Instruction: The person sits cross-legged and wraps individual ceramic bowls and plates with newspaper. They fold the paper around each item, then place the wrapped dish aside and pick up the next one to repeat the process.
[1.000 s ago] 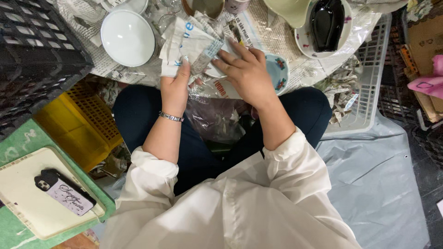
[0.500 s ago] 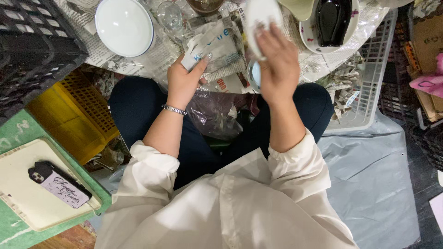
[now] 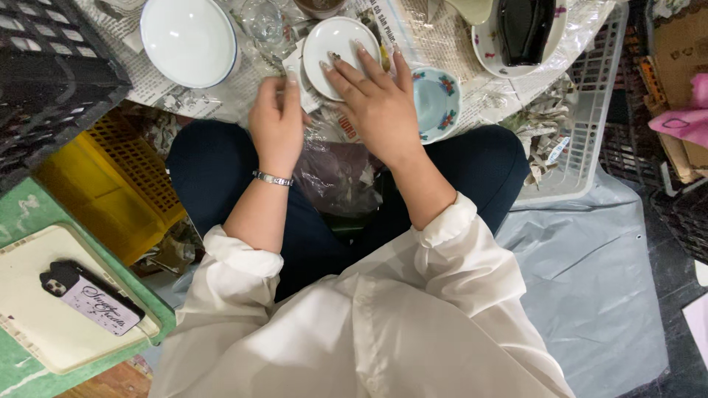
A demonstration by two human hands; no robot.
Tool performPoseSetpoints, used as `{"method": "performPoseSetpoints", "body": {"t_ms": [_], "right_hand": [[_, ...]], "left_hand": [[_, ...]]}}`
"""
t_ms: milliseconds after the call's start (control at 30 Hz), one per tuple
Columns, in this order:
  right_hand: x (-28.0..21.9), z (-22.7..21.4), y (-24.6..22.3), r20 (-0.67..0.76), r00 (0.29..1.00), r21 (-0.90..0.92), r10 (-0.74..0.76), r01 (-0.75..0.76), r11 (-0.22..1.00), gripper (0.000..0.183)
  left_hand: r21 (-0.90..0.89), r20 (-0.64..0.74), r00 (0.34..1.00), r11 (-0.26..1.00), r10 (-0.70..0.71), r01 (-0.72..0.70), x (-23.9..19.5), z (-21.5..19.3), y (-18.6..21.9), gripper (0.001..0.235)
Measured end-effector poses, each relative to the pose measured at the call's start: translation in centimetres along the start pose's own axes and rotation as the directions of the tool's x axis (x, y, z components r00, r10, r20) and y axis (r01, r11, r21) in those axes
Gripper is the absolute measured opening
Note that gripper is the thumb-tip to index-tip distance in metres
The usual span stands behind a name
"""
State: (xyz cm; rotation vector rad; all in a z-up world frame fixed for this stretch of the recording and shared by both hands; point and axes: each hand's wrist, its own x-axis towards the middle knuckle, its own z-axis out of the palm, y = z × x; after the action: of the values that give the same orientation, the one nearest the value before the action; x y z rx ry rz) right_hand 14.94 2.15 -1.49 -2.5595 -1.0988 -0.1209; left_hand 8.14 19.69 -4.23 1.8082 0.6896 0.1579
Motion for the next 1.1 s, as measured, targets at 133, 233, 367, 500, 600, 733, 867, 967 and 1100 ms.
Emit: {"method": "performPoseSetpoints", "body": {"t_ms": [133, 233, 367, 500, 600, 733, 867, 967, 1100], "right_hand": [[-0.1, 1.0, -0.6, 0.038, 0.999, -0.028, 0.015, -0.014, 1.000, 0.053], [-0.4, 2.1, -1.2, 0.026, 0.999, -0.090, 0.022, -0.019, 0.996, 0.052], [-0.5, 2.8, -1.6, 0.014, 0.999, -0.124, 0.032, -0.030, 0.992, 0.052], [-0.8, 1.9, -1.6, 0.026, 0.999, -0.077, 0.019, -0.017, 0.997, 0.062], [-1.2, 0.7, -1.6, 0.042, 0.999, -0.080, 0.020, -0.016, 0.997, 0.073], [-1.0, -0.8, -0.9, 0.066, 0.995, -0.014, 0.077, -0.076, 0.997, 0.081], [-0.5, -1.4, -0.5, 0.085, 0.989, 0.056, 0.117, -0.122, 0.991, 0.086], [-0.3, -1.1, -0.5, 0.118, 0.983, 0.041, 0.143, -0.149, 0.988, 0.085], [-0.2, -0.2, -0.3, 0.102, 0.982, 0.005, 0.159, -0.160, 0.987, 0.075]], "left_hand": [[0.017, -0.007, 1.000, 1.000, -0.012, 0.012, 0.1, -0.2, -0.1, 0.031], [0.062, 0.064, 0.997, 0.997, -0.044, 0.040, 0.3, -0.1, -0.5, 0.033], [-0.069, 0.106, 0.985, 0.987, -0.134, 0.142, 0.6, -0.1, -1.0, 0.037], [-0.075, 0.112, 0.992, 0.995, -0.059, 0.068, 0.7, 0.1, -1.0, 0.032], [-0.039, 0.065, 0.998, 0.999, 0.001, 0.002, 0.5, 0.1, -0.9, 0.031], [-0.112, 0.008, 0.999, 0.993, -0.033, 0.034, 0.6, 0.0, -0.7, 0.033], [0.234, -0.022, 0.996, 0.969, -0.081, 0.084, 0.7, -0.9, -0.4, 0.042], [0.456, 0.005, 1.000, 0.890, -0.008, 0.004, 0.8, -0.9, -0.3, 0.047], [0.422, 0.074, 0.996, 0.904, 0.047, -0.075, 0.8, -0.5, -0.8, 0.049]]}}
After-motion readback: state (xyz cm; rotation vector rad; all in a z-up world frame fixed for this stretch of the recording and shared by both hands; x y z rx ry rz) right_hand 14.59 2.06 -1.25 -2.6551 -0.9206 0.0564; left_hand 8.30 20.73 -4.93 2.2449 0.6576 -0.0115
